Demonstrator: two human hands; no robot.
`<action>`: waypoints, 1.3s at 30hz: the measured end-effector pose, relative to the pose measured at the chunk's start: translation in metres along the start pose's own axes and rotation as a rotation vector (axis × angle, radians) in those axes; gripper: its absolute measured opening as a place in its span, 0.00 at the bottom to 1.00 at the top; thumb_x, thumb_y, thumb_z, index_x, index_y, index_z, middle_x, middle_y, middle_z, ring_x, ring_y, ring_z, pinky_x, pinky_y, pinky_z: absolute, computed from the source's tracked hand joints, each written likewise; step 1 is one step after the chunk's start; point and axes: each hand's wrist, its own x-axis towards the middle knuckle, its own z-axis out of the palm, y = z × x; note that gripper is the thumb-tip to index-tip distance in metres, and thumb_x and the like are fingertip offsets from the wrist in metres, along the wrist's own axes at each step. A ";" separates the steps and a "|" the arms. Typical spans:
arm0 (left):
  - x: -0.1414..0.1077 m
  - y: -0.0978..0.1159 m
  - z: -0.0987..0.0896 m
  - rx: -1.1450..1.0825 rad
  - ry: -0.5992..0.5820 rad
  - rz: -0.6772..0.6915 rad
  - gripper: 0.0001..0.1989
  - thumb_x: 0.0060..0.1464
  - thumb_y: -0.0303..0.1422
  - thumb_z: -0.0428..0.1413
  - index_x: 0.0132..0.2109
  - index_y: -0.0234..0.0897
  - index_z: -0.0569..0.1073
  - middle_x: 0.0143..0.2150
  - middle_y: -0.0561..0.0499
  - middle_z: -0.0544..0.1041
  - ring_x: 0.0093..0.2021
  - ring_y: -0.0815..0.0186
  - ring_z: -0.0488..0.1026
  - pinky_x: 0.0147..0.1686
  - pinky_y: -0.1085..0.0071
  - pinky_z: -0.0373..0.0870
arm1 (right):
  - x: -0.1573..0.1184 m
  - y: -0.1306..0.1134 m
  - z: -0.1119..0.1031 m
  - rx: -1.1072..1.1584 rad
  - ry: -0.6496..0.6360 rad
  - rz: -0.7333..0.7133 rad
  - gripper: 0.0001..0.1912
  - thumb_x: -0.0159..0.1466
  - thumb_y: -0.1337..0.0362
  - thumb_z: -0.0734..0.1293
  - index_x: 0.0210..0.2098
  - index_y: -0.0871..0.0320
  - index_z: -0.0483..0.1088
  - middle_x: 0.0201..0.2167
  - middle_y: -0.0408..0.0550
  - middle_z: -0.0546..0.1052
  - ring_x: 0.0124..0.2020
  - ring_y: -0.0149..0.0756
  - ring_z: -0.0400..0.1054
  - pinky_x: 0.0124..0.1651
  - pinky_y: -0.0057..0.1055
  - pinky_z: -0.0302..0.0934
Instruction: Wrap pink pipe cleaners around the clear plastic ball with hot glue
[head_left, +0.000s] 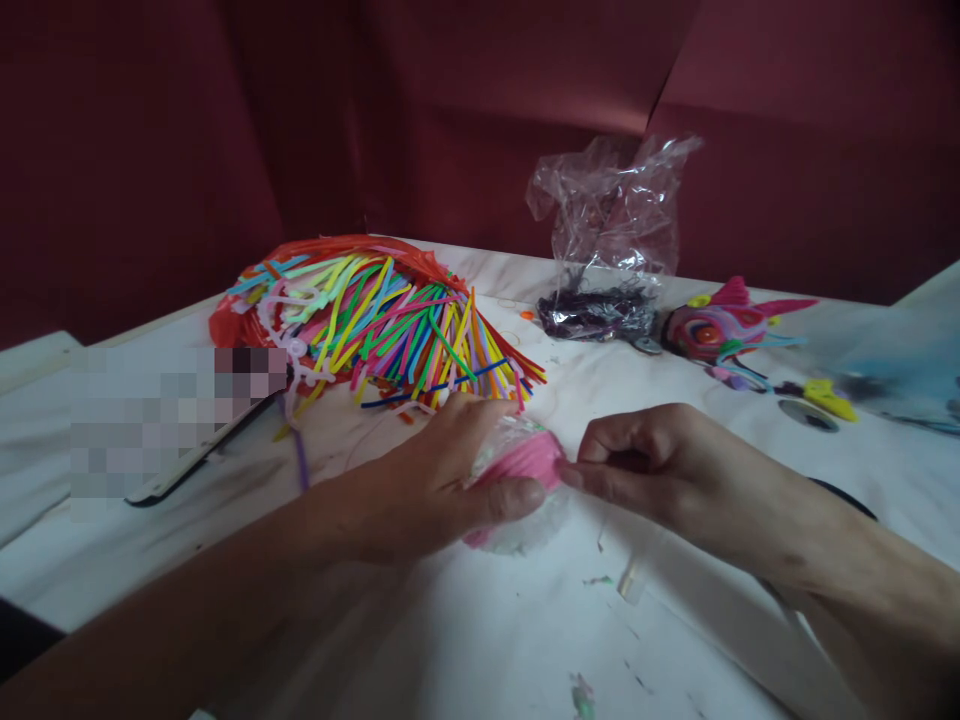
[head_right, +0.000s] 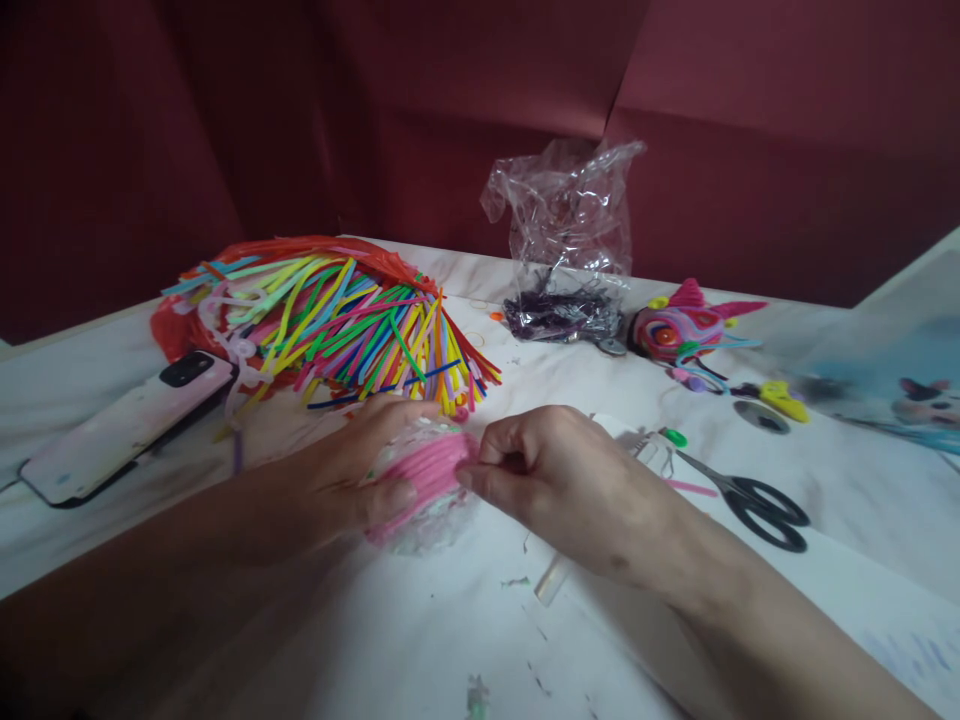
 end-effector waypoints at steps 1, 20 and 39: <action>0.000 0.001 0.000 0.009 0.000 -0.004 0.26 0.54 0.45 0.46 0.57 0.37 0.55 0.53 0.43 0.59 0.51 0.54 0.60 0.49 0.55 0.59 | -0.001 0.001 0.000 -0.002 0.004 -0.005 0.29 0.64 0.49 0.57 0.24 0.73 0.62 0.19 0.47 0.52 0.19 0.21 0.43 0.18 0.09 0.37; 0.001 0.005 0.005 0.015 0.071 -0.097 0.25 0.45 0.31 0.52 0.52 0.35 0.59 0.48 0.45 0.62 0.48 0.56 0.61 0.46 0.58 0.60 | 0.002 0.000 -0.001 -0.064 -0.013 0.013 0.29 0.63 0.48 0.56 0.23 0.72 0.61 0.20 0.47 0.53 0.20 0.23 0.44 0.19 0.10 0.38; 0.001 -0.001 0.005 -0.032 0.091 -0.152 0.26 0.39 0.29 0.53 0.50 0.40 0.59 0.41 0.52 0.69 0.40 0.62 0.68 0.39 0.66 0.65 | -0.007 -0.027 -0.006 -0.204 0.323 -0.251 0.18 0.65 0.56 0.58 0.38 0.66 0.69 0.35 0.44 0.59 0.35 0.25 0.57 0.35 0.11 0.55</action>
